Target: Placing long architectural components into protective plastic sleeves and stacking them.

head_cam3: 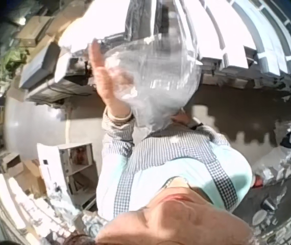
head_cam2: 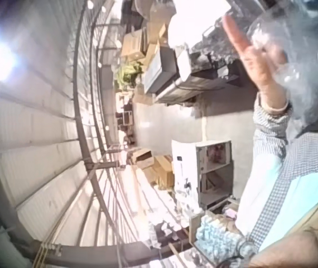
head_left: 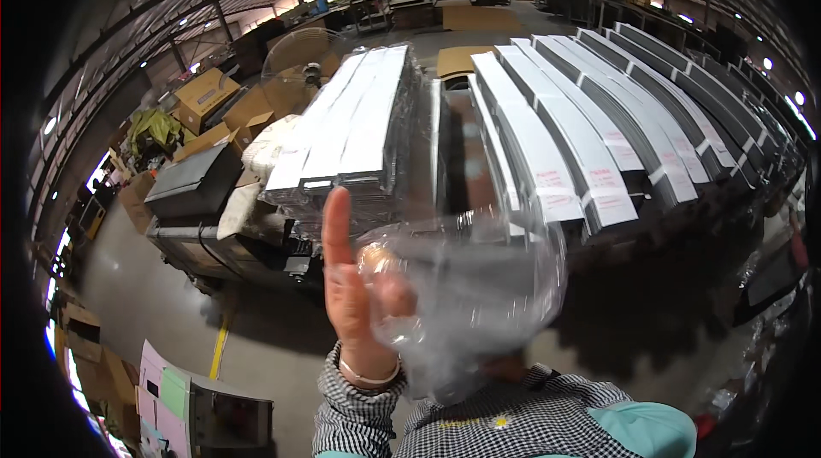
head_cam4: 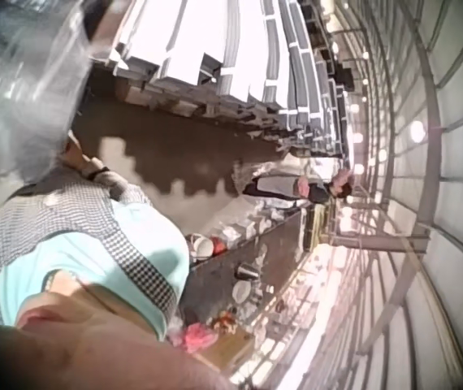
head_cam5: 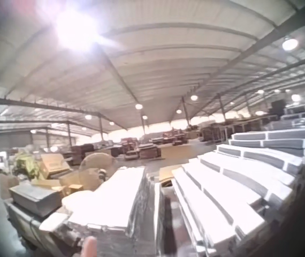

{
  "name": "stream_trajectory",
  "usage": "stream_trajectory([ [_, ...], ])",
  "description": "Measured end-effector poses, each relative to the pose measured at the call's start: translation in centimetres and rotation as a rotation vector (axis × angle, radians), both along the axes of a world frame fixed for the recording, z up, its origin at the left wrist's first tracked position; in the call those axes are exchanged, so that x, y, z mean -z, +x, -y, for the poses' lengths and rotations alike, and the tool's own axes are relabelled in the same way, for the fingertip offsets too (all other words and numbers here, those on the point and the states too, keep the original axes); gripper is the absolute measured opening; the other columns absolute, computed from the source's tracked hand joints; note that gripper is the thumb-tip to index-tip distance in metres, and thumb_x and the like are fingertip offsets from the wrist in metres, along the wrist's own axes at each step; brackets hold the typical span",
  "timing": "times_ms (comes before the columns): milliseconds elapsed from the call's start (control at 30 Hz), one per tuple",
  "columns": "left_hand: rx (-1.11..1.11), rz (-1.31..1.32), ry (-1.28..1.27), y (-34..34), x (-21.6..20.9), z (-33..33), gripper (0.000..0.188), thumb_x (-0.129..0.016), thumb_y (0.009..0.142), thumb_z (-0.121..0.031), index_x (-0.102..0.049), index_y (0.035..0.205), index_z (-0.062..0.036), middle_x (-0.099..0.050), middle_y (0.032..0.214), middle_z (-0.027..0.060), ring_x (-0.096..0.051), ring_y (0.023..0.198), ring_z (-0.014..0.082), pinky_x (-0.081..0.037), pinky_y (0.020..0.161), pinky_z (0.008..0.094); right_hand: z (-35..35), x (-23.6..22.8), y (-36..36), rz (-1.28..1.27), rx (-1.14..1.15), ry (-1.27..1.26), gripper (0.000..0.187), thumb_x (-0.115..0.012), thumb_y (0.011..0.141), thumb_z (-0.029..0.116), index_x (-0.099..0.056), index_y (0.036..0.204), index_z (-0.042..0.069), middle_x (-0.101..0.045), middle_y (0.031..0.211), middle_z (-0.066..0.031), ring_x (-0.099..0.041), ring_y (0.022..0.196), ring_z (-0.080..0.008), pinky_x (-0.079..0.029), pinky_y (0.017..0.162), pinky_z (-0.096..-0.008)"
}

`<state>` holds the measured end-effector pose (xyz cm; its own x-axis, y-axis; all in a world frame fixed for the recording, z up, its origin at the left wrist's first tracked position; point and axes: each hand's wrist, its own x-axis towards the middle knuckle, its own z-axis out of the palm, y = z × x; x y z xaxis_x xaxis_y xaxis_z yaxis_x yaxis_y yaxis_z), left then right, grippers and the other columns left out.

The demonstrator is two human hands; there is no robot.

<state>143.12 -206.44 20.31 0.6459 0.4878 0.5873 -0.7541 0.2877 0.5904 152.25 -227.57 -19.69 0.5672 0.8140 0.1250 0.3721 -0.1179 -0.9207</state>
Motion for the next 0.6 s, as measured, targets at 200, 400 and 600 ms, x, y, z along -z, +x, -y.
stream_trajectory([
  [200,-0.028,-0.743,0.187,-0.9,15.0,-5.2,0.031,-0.064,0.094,-0.010,-0.064,0.122,0.0025,-0.073,0.095,0.0070,-0.062,0.081,0.0081,-0.048,0.067,0.0214,-11.7,-3.8,11.8,-0.242,0.426,0.315,0.084,-0.084,0.078,0.024,-0.037,0.142,-0.005,-0.061,0.124,-0.0174,-0.060,0.108,-0.0258,-0.049,0.097,-0.0396],
  [400,0.315,-1.221,0.942,-1.8,27.8,-8.1,0.018,-0.065,0.093,-0.017,-0.074,0.106,-0.0095,-0.075,0.090,0.0053,-0.069,0.082,0.0187,-0.052,0.077,0.0299,-26.8,-21.1,32.0,-0.360,0.378,0.679,0.046,-0.068,0.095,0.015,-0.050,0.131,-0.007,-0.063,0.120,-0.0129,-0.060,0.107,-0.0188,-0.049,0.092,-0.0308],
  [600,-0.042,-1.199,0.892,4.2,28.5,-12.1,0.036,-0.066,0.088,-0.013,-0.066,0.124,-0.0106,-0.068,0.119,0.0137,-0.067,0.101,0.0354,-0.053,0.083,0.0382,-41.1,-19.2,49.1,-0.661,0.416,0.471,0.055,-0.062,0.099,0.035,-0.051,0.134,-0.005,-0.063,0.124,-0.0177,-0.063,0.113,-0.0273,-0.051,0.097,-0.0384],
])
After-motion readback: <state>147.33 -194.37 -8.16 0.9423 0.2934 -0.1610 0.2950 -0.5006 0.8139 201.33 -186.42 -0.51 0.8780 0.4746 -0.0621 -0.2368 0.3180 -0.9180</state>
